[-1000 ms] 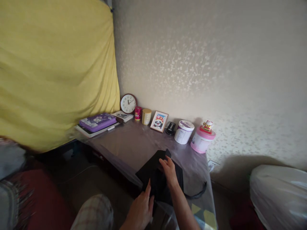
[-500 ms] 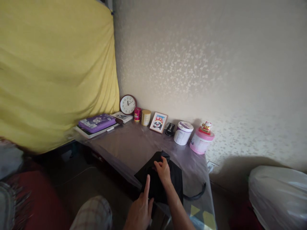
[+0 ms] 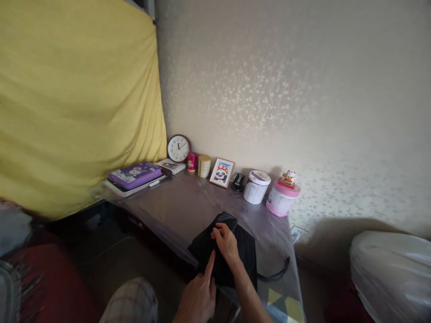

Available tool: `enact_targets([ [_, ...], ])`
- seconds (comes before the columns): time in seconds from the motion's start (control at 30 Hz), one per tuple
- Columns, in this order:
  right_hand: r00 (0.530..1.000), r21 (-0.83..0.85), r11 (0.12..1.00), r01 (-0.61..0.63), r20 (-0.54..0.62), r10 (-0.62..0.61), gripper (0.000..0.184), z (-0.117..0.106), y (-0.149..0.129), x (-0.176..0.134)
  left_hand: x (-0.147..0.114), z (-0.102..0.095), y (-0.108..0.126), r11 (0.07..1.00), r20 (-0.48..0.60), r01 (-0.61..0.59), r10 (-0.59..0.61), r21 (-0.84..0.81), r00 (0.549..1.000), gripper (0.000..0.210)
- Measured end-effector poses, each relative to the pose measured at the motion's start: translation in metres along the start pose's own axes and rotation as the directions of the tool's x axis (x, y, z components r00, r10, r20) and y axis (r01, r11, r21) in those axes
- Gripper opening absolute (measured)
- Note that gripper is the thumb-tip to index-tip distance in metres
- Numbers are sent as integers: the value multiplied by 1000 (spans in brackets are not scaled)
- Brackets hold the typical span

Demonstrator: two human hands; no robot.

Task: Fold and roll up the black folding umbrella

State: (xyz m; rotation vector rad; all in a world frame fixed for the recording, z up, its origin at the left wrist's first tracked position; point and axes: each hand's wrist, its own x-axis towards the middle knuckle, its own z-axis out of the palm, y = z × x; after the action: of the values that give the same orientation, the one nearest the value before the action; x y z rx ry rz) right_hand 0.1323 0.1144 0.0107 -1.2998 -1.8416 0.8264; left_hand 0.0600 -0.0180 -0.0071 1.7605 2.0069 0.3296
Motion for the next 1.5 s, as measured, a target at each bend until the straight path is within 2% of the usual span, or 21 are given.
enact_targets([
  [0.13, 990, 20, 991, 136, 45, -136, 20, -4, -5, -10, 1, 1, -1, 999, -4, 9, -10, -53, 1000, 59],
  [0.23, 942, 38, 942, 333, 15, -334, 20, -11, 1, -18, 3, 4, -3, 998, 10, 34, -33, -59, 999, 59],
  [0.3, 895, -50, 894, 446, -15, -447, 21, -17, 9, -18, 3, 6, -4, 998, 9, 34, -33, -54, 999, 59],
  [0.4, 848, -227, 823, 520, 23, -529, 21, -25, 26, -7, 4, 6, -6, 998, -2, 13, -13, -68, 1000, 59],
  [0.47, 842, -317, 789, 526, 63, -536, 23, -28, 36, 7, 4, 6, -6, 996, -9, 0, -1, -91, 1000, 60],
  [0.57, 865, -441, 759, 479, 87, -495, 26, -30, 45, 32, 5, 5, -6, 993, -13, -2, 0, -117, 1000, 61],
  [0.7, 907, -549, 760, 348, -9, -421, 29, -35, 49, 54, 3, 3, -5, 992, 6, 15, -14, -124, 1000, 62],
  [0.8, 890, -555, 760, 339, -74, -451, 33, -35, 49, 49, 2, 2, -5, 992, 22, 10, -8, -125, 1000, 62],
  [0.87, 863, -529, 741, 414, -31, -505, 32, -30, 45, 34, 3, 2, -6, 992, 16, 10, -8, -123, 1000, 61],
  [1.0, 822, -410, 720, 560, 167, -545, 30, -16, 24, -8, 5, 3, -7, 989, 2, 7, -7, -148, 1000, 60],
  [1.03, 799, -360, 714, 601, 236, -554, 28, -13, 17, -16, 6, 3, -7, 989, 12, 17, -16, -145, 1000, 59],
  [1.1, 721, -236, 694, 681, 383, -577, 27, -11, 5, -28, 6, 3, -7, 991, 34, 37, -33, -128, 999, 56],
  [1.13, 694, -192, 691, 697, 422, -583, 26, -11, 1, -30, 6, 3, -7, 992, 44, 44, -39, -121, 998, 55],
  [1.17, 689, -175, 696, 697, 432, -582, 26, -12, -1, -29, 6, 3, -8, 992, 48, 44, -38, -121, 998, 55],
  [1.23, 735, -218, 718, 661, 381, -561, 26, -14, 1, -19, 5, 2, -8, 990, 42, 30, -24, -139, 999, 57],
  [1.33, 813, -339, 739, 582, 243, -529, 26, -20, 20, 5, 4, 1, -8, 988, 28, 30, -26, -154, 999, 60],
  [1.5, 884, -402, 838, 369, -128, -451, 35, -37, 58, 29, 3, 0, -6, 983, 47, 34, -25, -182, 999, 59],
])
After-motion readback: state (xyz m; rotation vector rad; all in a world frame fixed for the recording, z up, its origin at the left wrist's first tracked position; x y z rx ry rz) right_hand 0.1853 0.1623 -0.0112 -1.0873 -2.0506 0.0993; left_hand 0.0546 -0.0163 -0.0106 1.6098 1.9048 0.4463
